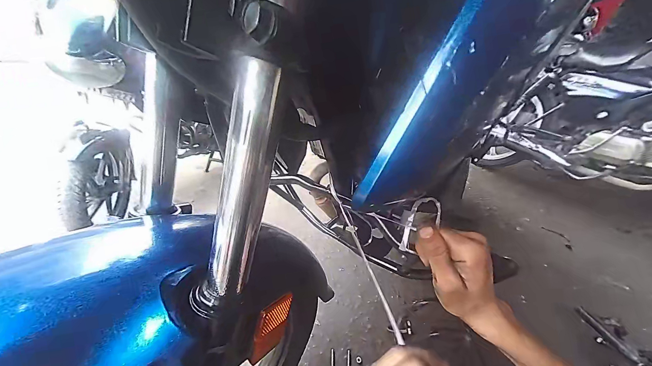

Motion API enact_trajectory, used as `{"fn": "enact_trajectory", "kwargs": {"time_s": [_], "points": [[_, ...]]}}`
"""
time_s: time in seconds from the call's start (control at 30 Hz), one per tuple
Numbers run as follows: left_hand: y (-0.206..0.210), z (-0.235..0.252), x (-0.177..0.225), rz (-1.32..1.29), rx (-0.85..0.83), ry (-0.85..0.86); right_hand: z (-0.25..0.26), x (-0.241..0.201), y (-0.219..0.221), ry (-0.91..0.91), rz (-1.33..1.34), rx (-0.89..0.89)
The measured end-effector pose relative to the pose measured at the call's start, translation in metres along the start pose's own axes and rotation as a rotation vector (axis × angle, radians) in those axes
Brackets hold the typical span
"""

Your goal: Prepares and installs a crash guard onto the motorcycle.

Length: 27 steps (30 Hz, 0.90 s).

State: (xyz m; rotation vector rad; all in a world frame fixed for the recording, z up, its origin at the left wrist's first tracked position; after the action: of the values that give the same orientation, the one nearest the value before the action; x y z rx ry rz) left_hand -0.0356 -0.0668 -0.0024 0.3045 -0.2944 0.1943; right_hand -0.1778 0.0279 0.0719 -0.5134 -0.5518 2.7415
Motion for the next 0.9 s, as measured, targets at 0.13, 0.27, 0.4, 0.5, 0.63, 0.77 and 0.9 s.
{"fn": "enact_trajectory", "kwargs": {"time_s": [0.13,0.27,0.4,0.5,0.63,0.77,0.9], "points": [[0.027,-0.083,-0.070,0.404,0.018,-0.368,-0.004,-0.004,0.002,0.018,0.027,-0.013],[0.013,-0.128,-0.109,0.794,-0.197,-0.197,-0.016,-0.036,0.030,-0.064,0.073,-0.145],[0.017,-0.116,-0.074,0.804,-0.142,-0.186,-0.020,-0.056,0.071,-0.190,0.141,-0.301],[-0.001,-0.116,-0.077,0.756,-0.189,-0.149,-0.016,-0.054,0.077,-0.241,0.181,-0.312],[-0.037,-0.105,-0.061,0.546,-0.091,-0.169,-0.076,-0.007,0.069,0.146,0.271,-0.161],[-0.067,-0.085,-0.040,0.453,0.165,-0.342,-0.202,0.064,0.085,0.661,0.182,0.050],[-0.060,-0.089,-0.032,0.484,0.127,-0.444,-0.224,0.047,0.101,0.733,0.287,-0.013]]}}
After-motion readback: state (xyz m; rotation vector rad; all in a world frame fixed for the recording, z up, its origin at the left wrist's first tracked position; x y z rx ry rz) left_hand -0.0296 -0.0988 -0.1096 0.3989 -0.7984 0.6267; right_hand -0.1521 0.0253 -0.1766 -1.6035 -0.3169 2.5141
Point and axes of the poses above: each hand's wrist, its own z-axis towards the middle knuckle, its own y-axis out of the palm, x = y × z, the point moved 5 cm from there along z, towards the middle knuckle, and after that the axes turned 2 degrees about z, right-handed, at the moved point
